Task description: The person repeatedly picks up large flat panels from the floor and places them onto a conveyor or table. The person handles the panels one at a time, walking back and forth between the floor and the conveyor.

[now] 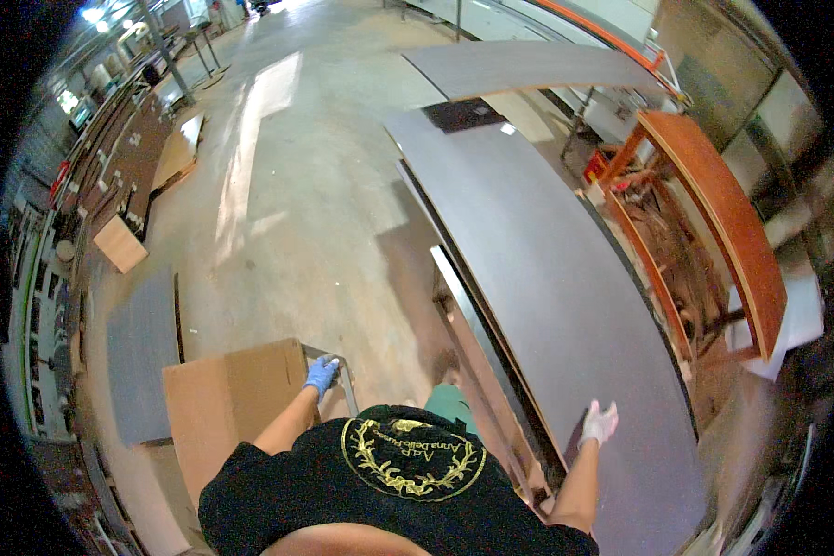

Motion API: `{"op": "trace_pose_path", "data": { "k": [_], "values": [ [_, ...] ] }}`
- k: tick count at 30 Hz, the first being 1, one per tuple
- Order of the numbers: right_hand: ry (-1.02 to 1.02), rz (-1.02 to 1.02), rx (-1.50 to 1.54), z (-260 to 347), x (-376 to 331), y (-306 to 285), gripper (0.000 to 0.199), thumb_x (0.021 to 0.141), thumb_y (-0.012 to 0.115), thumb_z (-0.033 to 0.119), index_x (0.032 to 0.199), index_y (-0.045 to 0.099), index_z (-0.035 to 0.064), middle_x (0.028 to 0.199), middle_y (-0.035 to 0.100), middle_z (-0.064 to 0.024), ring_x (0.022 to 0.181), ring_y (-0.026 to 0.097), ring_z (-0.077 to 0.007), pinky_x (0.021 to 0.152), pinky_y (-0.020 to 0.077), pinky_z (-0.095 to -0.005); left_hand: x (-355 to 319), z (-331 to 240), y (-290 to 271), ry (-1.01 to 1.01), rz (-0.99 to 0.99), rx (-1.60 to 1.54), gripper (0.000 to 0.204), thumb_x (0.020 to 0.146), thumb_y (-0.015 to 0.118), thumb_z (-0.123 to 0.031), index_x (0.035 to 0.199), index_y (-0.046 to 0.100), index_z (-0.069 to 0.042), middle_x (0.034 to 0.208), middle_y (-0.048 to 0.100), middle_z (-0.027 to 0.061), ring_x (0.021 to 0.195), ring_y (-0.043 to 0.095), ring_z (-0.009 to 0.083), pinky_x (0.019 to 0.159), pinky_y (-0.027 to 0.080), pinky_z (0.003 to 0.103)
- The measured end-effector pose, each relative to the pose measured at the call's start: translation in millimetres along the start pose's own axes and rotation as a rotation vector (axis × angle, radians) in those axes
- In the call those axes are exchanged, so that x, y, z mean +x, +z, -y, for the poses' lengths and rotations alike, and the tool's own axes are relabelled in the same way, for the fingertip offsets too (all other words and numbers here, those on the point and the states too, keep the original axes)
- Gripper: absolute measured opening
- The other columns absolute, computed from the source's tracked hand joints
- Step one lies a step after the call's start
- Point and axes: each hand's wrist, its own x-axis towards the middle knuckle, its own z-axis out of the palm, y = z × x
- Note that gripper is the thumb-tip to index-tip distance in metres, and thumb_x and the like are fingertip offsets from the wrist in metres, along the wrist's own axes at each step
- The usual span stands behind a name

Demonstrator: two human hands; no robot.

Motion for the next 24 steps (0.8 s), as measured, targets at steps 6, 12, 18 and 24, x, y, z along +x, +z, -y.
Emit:
{"op": "trace_pose_path", "data": {
  "k": [6,12,18,24],
  "values": [
    [-0.255,0.588,0.898,285,91,95,0.077,0.078,0.062,0.045,0.137,0.027,0.0094,0.140,0.030,-0.0131,0.129,0.030,-0.0302,0.104,0.0267,-0.0393,12,-35,28,0.095,-0.046,-0.128,0.040,0.083,0.060,-0.029,0.116,0.053,-0.007,0.096,0.059,0.0089,0.080,0.057,0.0159,0.064,0.050,0.029],
    [0.089,1.075,1.335,547,121,124,0.103,0.066,0.069,0.058,0.139,0.019,0.0048,0.145,0.022,-0.0103,0.134,0.021,-0.0242,0.106,0.0224,-0.0414,-10,-26,28,0.149,-0.348,-0.159,0.036,0.085,0.056,-0.023,0.114,0.054,-0.002,0.098,0.061,0.0101,0.084,0.060,0.0196,0.068,0.051,0.033],
    [0.293,1.163,1.453,677,155,176,0.089,0.063,0.070,0.059,0.129,0.038,0.0094,0.136,0.035,-0.0033,0.125,0.034,-0.0217,0.102,0.0298,-0.0408,-67,32,52,-0.123,-0.677,-0.445,0.045,0.083,0.059,-0.027,0.119,0.049,-0.002,0.103,0.059,0.0152,0.085,0.058,0.0233,0.074,0.049,0.034],
    [0.381,0.817,1.486,686,128,175,0.057,0.077,0.065,0.044,0.121,0.047,0.0121,0.121,0.045,-0.0070,0.102,0.048,-0.0223,0.076,0.0518,-0.0351,-102,140,82,-0.435,-0.678,-0.135,0.045,0.085,0.056,-0.032,0.118,0.047,-0.002,0.105,0.057,0.0146,0.086,0.057,0.0224,0.065,0.051,0.034]
  ]
}}
